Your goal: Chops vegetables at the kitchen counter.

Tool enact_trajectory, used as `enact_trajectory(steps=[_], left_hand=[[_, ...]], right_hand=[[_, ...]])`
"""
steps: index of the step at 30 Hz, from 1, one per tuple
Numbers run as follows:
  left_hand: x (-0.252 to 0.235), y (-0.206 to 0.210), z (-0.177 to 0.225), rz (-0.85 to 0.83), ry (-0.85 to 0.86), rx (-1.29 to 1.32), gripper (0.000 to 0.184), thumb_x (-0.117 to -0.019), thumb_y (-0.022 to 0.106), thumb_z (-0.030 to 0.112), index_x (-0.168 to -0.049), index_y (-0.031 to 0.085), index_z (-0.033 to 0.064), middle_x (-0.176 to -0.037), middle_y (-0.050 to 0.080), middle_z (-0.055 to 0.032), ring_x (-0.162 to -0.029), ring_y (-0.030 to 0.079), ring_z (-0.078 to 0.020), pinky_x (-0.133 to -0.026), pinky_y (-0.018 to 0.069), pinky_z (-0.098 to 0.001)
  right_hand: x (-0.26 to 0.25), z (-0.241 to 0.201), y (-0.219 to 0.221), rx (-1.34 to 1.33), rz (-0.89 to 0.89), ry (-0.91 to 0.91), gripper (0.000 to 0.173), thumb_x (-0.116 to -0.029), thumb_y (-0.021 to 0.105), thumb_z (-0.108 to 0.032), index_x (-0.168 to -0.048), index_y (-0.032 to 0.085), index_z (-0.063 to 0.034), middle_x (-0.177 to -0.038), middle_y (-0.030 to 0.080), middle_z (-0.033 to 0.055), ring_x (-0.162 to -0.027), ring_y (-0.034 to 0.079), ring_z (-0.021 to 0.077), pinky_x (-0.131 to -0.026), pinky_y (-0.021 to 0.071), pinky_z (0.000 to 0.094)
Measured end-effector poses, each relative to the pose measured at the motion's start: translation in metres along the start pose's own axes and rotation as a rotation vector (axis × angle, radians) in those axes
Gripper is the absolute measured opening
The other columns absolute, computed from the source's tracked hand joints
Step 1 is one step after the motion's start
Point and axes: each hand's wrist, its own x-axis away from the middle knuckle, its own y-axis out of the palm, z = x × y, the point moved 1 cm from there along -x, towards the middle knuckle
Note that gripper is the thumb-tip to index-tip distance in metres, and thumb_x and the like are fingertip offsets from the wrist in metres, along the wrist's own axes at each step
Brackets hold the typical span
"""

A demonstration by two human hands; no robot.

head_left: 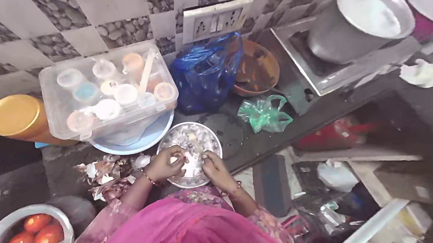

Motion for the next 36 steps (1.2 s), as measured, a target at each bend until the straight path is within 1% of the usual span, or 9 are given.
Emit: enact_trajectory(steps=[3,6,12,18,24,30,31,34,36], left_hand=[[-0.002,0.002,-0.008,0.029,0.126,0.104,0.022,-0.0894,0.065,0.010,-0.104,0.067,-0.0061,-0.096,0.070,-0.0032,-0.088,0.062,0.0006,-0.086,0.0519,-0.0201],[-0.006,0.003,-0.016,0.065,0.200,0.214,0.024,-0.0883,0.067,0.011,-0.104,0.068,-0.0067,-0.100,0.070,-0.0017,-0.093,0.062,0.0019,-0.091,0.0514,-0.0199],[-0.014,0.006,-0.023,0.124,0.201,0.331,0.024,-0.0838,0.070,0.009,-0.103,0.069,-0.0049,-0.097,0.070,0.0049,-0.091,0.062,0.0046,-0.089,0.0514,-0.0179],[-0.024,0.014,-0.029,0.165,0.175,0.403,0.017,-0.0836,0.070,0.005,-0.099,0.069,-0.0014,-0.094,0.070,0.0065,-0.089,0.064,0.0027,-0.088,0.0536,-0.0205],[-0.027,0.016,-0.035,0.082,0.090,0.489,0.019,-0.0837,0.070,0.009,-0.102,0.068,0.0025,-0.093,0.069,0.0099,-0.084,0.064,0.0027,-0.081,0.0549,-0.0202],[-0.027,0.019,-0.039,0.075,0.123,0.557,0.020,-0.0806,0.074,0.007,-0.101,0.071,0.0067,-0.093,0.071,0.0108,-0.084,0.065,0.0019,-0.081,0.0555,-0.0206],[-0.027,0.019,-0.039,0.084,0.115,0.567,0.020,-0.0807,0.074,0.007,-0.101,0.071,0.0069,-0.092,0.071,0.0106,-0.082,0.065,0.0018,-0.079,0.0556,-0.0203],[-0.028,0.021,-0.033,0.149,0.011,0.602,0.020,-0.0805,0.069,0.003,-0.100,0.067,0.0075,-0.084,0.069,0.0093,-0.068,0.062,0.0011,-0.064,0.0546,-0.0188],[-0.028,0.022,-0.029,0.205,-0.026,0.588,0.020,-0.0788,0.067,0.001,-0.098,0.067,0.0069,-0.084,0.069,0.0077,-0.069,0.062,-0.0002,-0.066,0.0549,-0.0199]], right_hand=[[-0.016,-0.004,0.001,0.057,-0.070,0.006,0.015,-0.0955,0.052,-0.020,-0.092,0.056,-0.0066,-0.068,0.048,-0.0064,-0.057,0.047,0.0012,-0.055,0.0433,0.0217],[-0.031,-0.007,0.004,0.123,-0.084,0.057,0.024,-0.0945,0.061,-0.028,-0.091,0.058,-0.0041,-0.072,0.052,-0.0033,-0.061,0.051,0.0032,-0.060,0.0462,0.0238],[-0.044,-0.013,0.005,0.051,-0.176,0.049,0.022,-0.0996,0.055,-0.023,-0.085,0.055,-0.0067,-0.067,0.047,-0.0077,-0.058,0.046,-0.0015,-0.057,0.0402,0.0182],[-0.051,-0.002,0.008,0.062,-0.176,0.005,0.024,-0.1020,0.049,-0.022,-0.094,0.059,-0.0011,-0.072,0.048,-0.0048,-0.063,0.046,0.0002,-0.061,0.0422,0.0204],[-0.047,0.008,0.014,0.022,-0.129,-0.003,0.027,-0.1035,0.046,-0.021,-0.097,0.061,0.0008,-0.074,0.051,-0.0045,-0.065,0.048,-0.0005,-0.064,0.0442,0.0203],[-0.047,0.010,0.014,0.089,-0.112,-0.017,0.031,-0.1040,0.045,-0.024,-0.092,0.062,-0.0003,-0.073,0.051,-0.0030,-0.066,0.049,0.0023,-0.065,0.0447,0.0237],[-0.047,0.009,0.013,0.115,-0.106,-0.020,0.032,-0.1040,0.046,-0.024,-0.093,0.063,0.0004,-0.074,0.053,-0.0015,-0.067,0.051,0.0036,-0.066,0.0457,0.0251],[-0.046,0.002,0.010,0.162,-0.115,-0.012,0.033,-0.1047,0.045,-0.023,-0.097,0.064,0.0025,-0.077,0.055,0.0017,-0.071,0.052,0.0053,-0.069,0.0466,0.0265],[-0.047,0.001,0.008,0.150,-0.119,0.004,0.031,-0.1038,0.046,-0.023,-0.094,0.063,0.0013,-0.076,0.053,0.0004,-0.070,0.051,0.0049,-0.068,0.0453,0.0260]])
